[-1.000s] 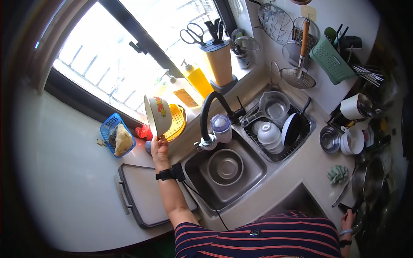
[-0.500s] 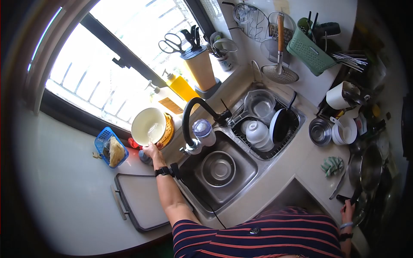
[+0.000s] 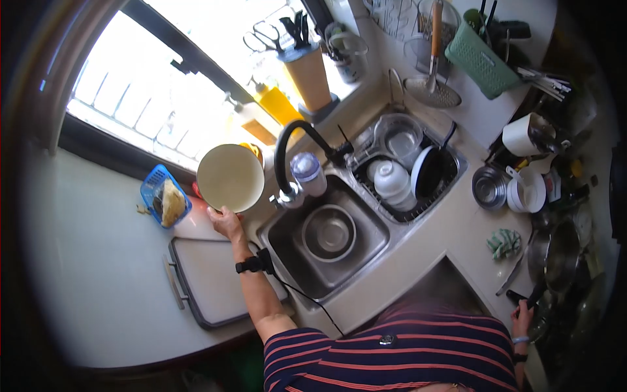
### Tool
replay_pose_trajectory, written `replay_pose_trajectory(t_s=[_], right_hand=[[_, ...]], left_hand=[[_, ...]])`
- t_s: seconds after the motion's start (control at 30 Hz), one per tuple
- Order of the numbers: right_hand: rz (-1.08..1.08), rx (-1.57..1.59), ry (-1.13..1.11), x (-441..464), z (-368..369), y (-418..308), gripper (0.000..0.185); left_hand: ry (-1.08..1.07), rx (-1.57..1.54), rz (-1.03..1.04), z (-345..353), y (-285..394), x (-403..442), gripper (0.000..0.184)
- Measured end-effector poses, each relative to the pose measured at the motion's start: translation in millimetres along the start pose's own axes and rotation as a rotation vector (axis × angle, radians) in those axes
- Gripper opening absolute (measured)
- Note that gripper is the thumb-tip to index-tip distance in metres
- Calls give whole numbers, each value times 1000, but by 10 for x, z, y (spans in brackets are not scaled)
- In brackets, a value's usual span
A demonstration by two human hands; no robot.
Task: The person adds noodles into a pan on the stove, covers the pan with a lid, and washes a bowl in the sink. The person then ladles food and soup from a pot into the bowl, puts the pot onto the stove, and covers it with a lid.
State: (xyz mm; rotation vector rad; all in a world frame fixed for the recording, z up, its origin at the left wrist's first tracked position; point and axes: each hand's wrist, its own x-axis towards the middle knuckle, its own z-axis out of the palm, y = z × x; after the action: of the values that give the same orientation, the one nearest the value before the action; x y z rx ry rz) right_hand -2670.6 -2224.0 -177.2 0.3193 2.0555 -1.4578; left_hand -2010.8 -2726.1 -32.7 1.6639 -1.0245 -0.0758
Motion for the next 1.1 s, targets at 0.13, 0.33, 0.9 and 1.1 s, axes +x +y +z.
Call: replay_pose_trajectory(t_s=[0.13, 0.33, 0.9, 1.1], right_hand=[[-12, -45, -45, -52, -11, -44, 20], [-7, -73, -59, -72, -27, -74, 20], [-24, -74, -42, -123, 2, -62, 18], [-96, -5, -32, -142, 22, -2, 19]], left_hand=[[-28, 279, 150, -342, -121, -246, 6], [-215, 320, 43, -571, -75, -706, 11], [-48, -488, -466, 298, -565, 429, 15], [-84, -458, -505, 498, -1242, 813, 14]])
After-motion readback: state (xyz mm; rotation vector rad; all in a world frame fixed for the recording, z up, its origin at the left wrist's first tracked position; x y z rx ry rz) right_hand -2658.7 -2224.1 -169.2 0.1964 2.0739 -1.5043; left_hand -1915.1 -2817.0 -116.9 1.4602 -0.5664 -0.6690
